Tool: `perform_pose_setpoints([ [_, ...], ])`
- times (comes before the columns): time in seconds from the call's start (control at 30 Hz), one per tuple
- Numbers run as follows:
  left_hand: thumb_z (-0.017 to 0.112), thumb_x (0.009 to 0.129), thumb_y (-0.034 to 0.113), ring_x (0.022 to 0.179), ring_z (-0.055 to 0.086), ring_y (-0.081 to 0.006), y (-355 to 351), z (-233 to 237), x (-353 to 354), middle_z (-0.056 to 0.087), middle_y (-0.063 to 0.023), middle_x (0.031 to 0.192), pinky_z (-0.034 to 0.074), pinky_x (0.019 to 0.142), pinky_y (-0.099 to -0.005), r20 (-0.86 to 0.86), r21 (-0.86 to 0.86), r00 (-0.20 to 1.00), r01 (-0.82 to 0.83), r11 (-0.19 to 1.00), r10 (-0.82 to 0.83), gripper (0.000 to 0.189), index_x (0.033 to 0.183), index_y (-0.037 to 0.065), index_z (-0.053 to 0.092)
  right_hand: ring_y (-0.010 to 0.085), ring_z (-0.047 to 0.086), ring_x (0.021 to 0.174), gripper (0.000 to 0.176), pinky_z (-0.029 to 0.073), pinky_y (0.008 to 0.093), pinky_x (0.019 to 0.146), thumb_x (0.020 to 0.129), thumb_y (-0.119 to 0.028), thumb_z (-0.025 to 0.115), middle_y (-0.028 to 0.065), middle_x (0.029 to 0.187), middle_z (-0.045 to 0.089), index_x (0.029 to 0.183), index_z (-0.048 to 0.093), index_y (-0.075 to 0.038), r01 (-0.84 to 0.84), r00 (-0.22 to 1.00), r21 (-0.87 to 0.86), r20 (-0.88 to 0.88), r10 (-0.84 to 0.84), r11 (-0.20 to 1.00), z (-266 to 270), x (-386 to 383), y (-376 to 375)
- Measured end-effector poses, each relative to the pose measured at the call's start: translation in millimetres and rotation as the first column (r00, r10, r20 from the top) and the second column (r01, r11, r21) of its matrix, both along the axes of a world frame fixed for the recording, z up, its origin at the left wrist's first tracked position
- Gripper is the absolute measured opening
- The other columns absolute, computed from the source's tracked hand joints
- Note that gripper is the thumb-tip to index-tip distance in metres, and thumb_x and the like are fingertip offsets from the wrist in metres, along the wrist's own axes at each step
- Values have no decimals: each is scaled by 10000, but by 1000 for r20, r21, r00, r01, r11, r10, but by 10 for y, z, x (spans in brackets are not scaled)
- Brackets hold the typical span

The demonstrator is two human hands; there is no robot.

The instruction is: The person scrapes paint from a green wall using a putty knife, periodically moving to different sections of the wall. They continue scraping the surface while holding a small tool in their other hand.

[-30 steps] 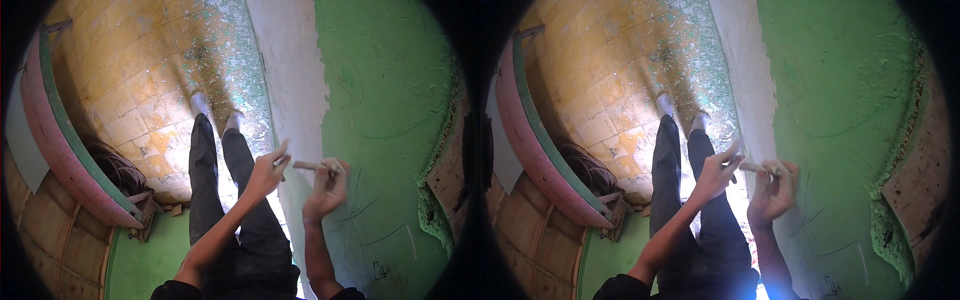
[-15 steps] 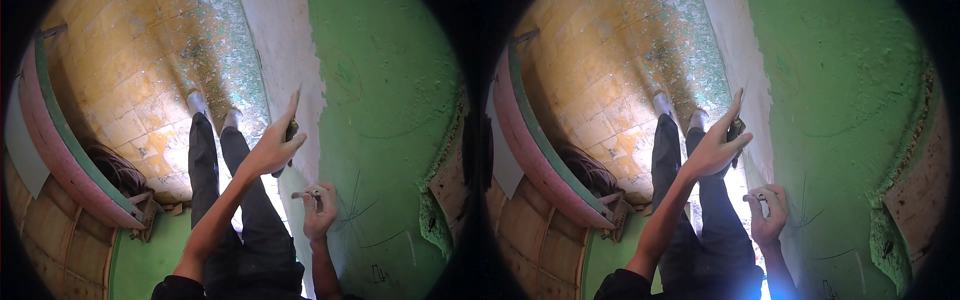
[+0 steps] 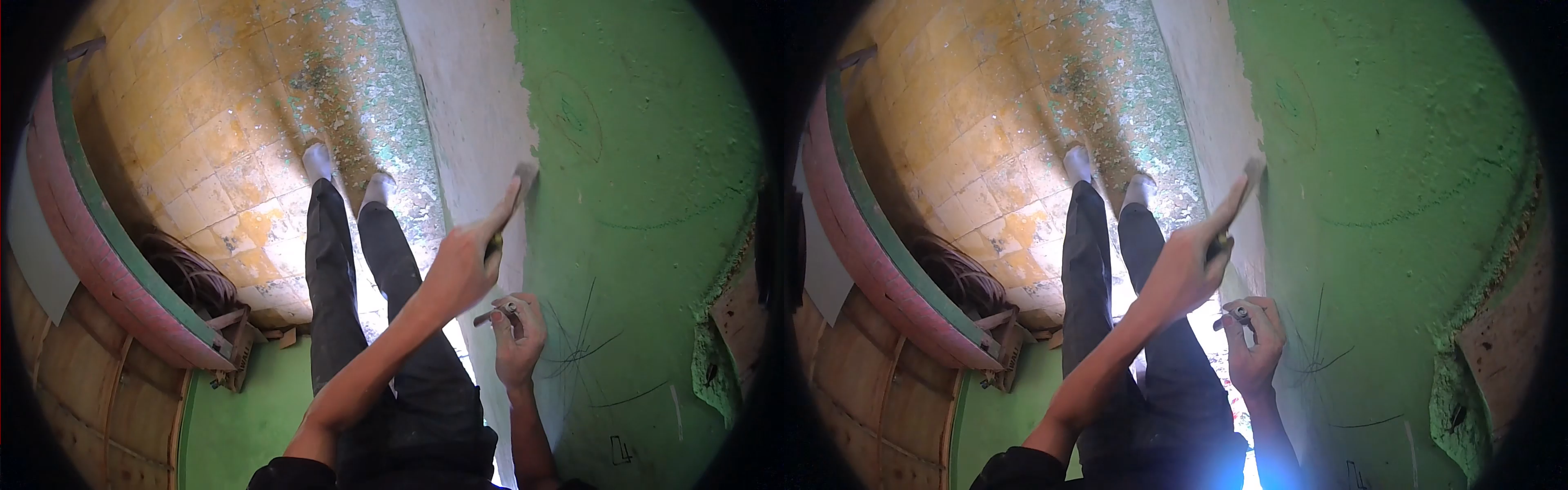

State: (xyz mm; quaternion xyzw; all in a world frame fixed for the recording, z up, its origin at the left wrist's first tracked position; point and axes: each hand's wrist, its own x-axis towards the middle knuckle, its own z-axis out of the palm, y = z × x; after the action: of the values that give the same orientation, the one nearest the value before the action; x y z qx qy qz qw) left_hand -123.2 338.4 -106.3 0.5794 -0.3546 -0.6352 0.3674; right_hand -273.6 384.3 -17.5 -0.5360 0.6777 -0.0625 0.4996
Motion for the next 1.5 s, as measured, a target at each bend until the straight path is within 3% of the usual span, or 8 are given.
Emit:
perform_pose_setpoints([
  [0.1,514,761,-100,678,598,-483,-377,-49,186,584,-290,727,470,698,-513,27,-37,999,-32,999,33,876,1573,163,319,171,651,715,132,489,291,648,927,-100,663,102,903,593,942,682,30,10,999,-95,-42,-14,995,-23,67,-29],
  [0.23,508,750,-88,709,612,-478,41,-6,-10,583,-294,734,474,708,-515,-5,-42,1000,13,999,-13,886,1573,171,310,170,651,717,124,489,289,645,922,-92,663,104,907,597,938,684,29,79,996,-44,-33,-81,996,-42,46,-34],
  [0.37,510,750,-77,667,592,-470,-383,-49,225,572,-295,723,496,720,-478,8,40,1000,16,999,-16,886,1572,191,316,175,655,721,120,497,292,649,918,-77,659,114,916,599,945,681,38,52,998,-56,-40,-54,997,-17,46,-44],
  [0.4,506,814,-71,616,452,-134,-531,-112,298,458,-154,661,474,658,-309,13,-9,999,-41,999,41,863,1579,276,307,177,656,722,119,500,293,650,917,-73,657,117,919,599,947,679,40,36,998,-64,-44,-39,997,-17,50,-48],
  [0.67,566,859,-52,581,458,-180,-308,-31,421,455,-188,660,471,656,-303,23,90,972,231,969,-234,814,1571,268,332,196,668,715,117,519,304,644,909,-47,644,127,934,597,962,685,49,12,998,-48,-55,-15,999,10,71,-108],
  [0.9,639,920,50,632,410,-199,-223,-83,121,447,-125,735,444,647,-320,4,-42,1000,-27,999,27,725,1570,156,335,199,672,711,106,525,302,646,889,-6,644,131,921,598,967,686,52,22,999,-17,-44,-23,1000,-23,84,-84],
  [1.17,546,745,-109,726,655,-399,-603,-189,216,419,-296,1484,536,687,-448,309,-297,939,-56,953,152,792,1511,-22,363,201,674,712,112,537,310,650,880,3,654,137,926,602,973,687,55,-12,999,0,-53,12,1000,-25,82,-140],
  [1.5,545,694,-116,724,671,-394,-381,-288,198,396,-221,1544,547,636,-433,335,-321,942,84,943,30,868,1526,-40,310,204,675,715,126,542,310,646,871,13,652,141,935,608,984,694,52,-28,998,13,-48,29,1000,-68,58,-91],
])
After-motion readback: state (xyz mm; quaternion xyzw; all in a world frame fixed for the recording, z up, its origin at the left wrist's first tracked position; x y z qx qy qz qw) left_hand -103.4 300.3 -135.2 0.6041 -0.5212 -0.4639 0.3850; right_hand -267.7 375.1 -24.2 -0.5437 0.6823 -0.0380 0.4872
